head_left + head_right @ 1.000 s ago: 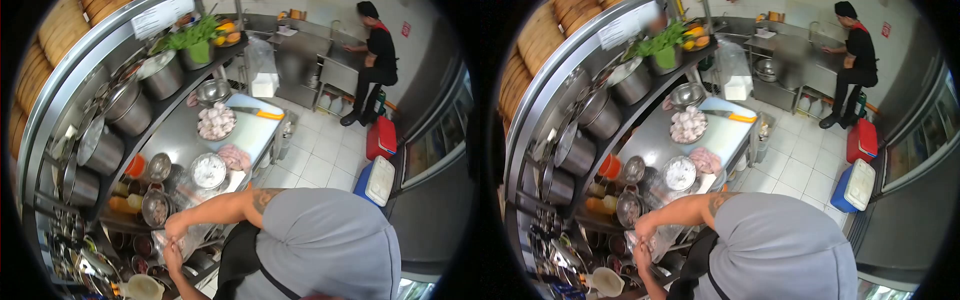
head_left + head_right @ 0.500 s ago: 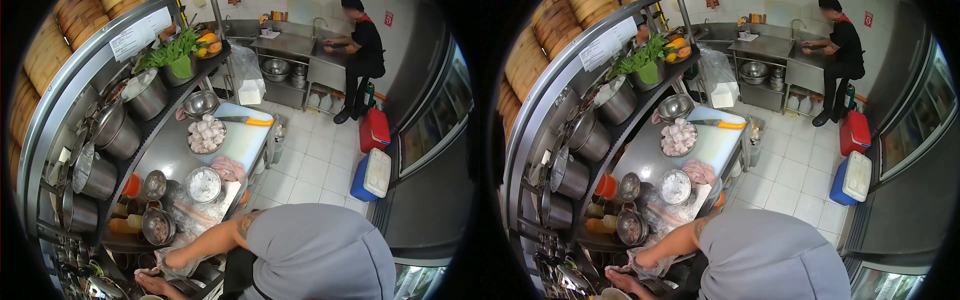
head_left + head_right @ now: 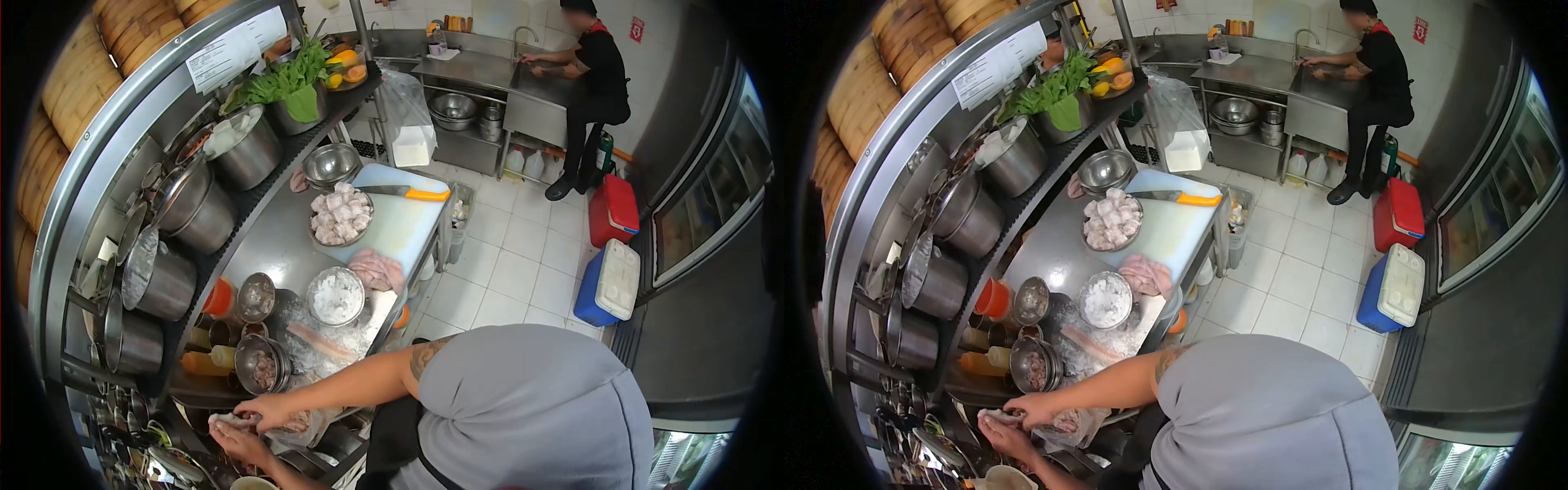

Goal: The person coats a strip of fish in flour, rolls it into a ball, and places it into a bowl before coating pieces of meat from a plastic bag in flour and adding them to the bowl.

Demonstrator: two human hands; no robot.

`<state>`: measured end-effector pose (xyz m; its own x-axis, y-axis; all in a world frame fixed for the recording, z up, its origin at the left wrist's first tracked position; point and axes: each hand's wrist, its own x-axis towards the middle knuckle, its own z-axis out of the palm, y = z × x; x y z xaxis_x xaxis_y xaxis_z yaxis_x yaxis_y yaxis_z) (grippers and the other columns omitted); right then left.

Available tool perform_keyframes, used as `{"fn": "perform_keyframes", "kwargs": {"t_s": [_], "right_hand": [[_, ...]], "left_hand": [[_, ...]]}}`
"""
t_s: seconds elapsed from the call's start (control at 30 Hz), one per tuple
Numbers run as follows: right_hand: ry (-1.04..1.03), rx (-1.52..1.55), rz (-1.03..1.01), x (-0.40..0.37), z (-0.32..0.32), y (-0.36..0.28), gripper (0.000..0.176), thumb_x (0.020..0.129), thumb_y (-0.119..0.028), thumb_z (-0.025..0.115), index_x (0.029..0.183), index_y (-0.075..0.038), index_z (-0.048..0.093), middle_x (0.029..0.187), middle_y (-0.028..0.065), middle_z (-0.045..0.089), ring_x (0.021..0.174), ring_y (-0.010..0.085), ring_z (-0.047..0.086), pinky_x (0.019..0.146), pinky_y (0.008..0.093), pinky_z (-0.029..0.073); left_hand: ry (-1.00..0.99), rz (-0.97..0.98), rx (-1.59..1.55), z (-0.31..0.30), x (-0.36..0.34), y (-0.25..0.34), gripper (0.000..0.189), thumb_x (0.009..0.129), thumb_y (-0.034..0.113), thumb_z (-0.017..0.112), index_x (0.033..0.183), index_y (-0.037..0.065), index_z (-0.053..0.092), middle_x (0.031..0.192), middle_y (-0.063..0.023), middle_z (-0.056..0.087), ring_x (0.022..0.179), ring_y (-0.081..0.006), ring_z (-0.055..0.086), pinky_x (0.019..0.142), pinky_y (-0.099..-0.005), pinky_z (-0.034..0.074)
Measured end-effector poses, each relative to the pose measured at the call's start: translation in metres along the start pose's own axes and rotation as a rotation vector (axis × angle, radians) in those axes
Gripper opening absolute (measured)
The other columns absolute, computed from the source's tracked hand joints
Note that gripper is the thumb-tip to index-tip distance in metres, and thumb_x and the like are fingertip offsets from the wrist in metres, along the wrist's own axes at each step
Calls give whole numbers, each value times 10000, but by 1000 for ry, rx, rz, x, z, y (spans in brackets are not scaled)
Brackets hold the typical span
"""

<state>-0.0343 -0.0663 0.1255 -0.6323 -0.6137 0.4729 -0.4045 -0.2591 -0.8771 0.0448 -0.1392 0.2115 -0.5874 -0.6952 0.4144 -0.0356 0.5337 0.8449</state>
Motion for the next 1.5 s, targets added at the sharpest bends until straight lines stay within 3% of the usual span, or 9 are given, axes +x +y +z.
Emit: {"fn": "perform_keyframes", "kwargs": {"t_s": [0.2,0.27,0.3,0.43,0.87,1.03,1.17,1.27,1.5], "right_hand": [[-268,68,-75,30,-45,-7,299,867,-316,667,776,-32,661,704,135,667,614,234,606,595,414,484],[-369,-292,-215,36,-62,-1,272,888,-287,645,807,-31,684,779,123,718,681,193,667,619,388,515],[-482,-8,182,34,-78,-16,248,906,-270,626,898,-41,720,821,103,739,718,177,674,640,376,522],[-677,41,499,45,-118,-46,295,941,-296,661,1070,-39,726,832,13,689,737,82,614,672,291,497],[-1005,-571,372,60,-137,-40,298,911,-296,601,1081,-63,675,823,55,686,787,192,637,747,352,484],[-1095,-626,401,53,-126,-48,282,897,-282,590,985,-33,688,768,53,679,748,179,630,706,342,481],[-1181,-601,294,57,-106,-53,291,876,-315,622,948,-49,717,772,54,696,706,182,630,657,344,493],[-1269,-612,228,63,-80,-67,282,875,-297,612,945,-44,714,771,57,693,706,188,632,663,349,495],[-1210,-596,217,73,-67,-110,290,828,-235,628,1003,-8,670,802,100,688,764,229,648,719,367,496]], "left_hand": [[110,121,-71,8,32,-22,400,1038,232,467,1250,-86,588,1239,-223,636,1091,-299,628,961,-380,500],[60,-152,-518,12,28,-14,405,999,319,488,1220,-9,578,1105,-138,643,957,-267,636,848,-442,535],[29,-124,-536,11,30,-20,371,991,285,497,1203,-7,587,1108,-122,647,950,-247,643,842,-419,540],[124,-51,-705,16,27,-46,231,991,171,537,1150,19,606,987,-106,673,913,-214,656,753,-354,561],[184,-495,-1089,17,-70,-139,292,1024,254,508,1237,57,472,1115,-103,607,1003,-244,638,790,-421,594],[30,-460,-655,-1,-89,-137,238,1024,257,519,1164,66,537,1077,-66,598,987,-209,635,832,-398,579],[-273,-12,692,-25,-104,-170,340,948,197,604,1231,12,567,1191,-110,626,1052,-242,628,962,-407,498],[-201,28,72,-23,-99,-60,437,901,167,647,1290,-5,546,1203,-138,641,1100,-251,613,1015,-402,445],[-339,-419,-830,1,-70,-106,451,858,176,737,1248,19,574,1098,-85,659,1011,-159,625,921,-356,502]]}}
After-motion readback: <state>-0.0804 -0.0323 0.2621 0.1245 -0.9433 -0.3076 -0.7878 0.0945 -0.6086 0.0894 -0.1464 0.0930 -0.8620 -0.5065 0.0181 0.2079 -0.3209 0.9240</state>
